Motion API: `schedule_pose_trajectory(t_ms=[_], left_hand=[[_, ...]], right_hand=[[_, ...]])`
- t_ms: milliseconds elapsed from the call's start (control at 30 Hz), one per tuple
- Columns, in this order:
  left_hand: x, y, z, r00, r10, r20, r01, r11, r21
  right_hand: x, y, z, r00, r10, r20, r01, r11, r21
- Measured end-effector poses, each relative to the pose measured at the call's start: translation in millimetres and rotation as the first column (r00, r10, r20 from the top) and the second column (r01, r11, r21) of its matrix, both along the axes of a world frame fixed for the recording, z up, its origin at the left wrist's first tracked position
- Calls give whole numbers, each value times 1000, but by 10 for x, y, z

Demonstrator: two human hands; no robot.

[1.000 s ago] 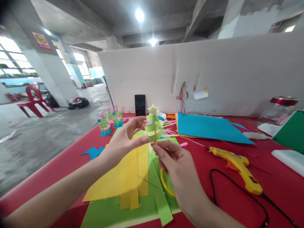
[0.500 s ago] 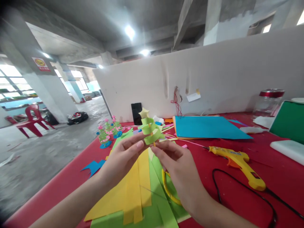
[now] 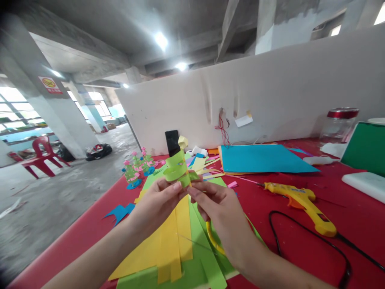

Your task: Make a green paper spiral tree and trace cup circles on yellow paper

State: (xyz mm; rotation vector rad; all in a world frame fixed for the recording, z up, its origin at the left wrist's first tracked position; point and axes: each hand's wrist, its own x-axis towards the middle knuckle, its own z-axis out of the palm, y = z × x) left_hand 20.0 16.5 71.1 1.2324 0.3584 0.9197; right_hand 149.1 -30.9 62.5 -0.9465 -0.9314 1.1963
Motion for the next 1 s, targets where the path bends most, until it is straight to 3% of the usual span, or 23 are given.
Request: schedule_pose_trajectory(t_ms=[400, 1000], left_hand=[[0, 17, -10, 1000, -29, 1, 29, 999, 46], [-8, -17, 50, 1000, 9, -18, -10, 998, -56]], right_hand=[[-6, -10, -99, 993, 117, 2, -117, 993, -9], [-22, -27, -115, 980, 193, -45, -191, 980, 49]])
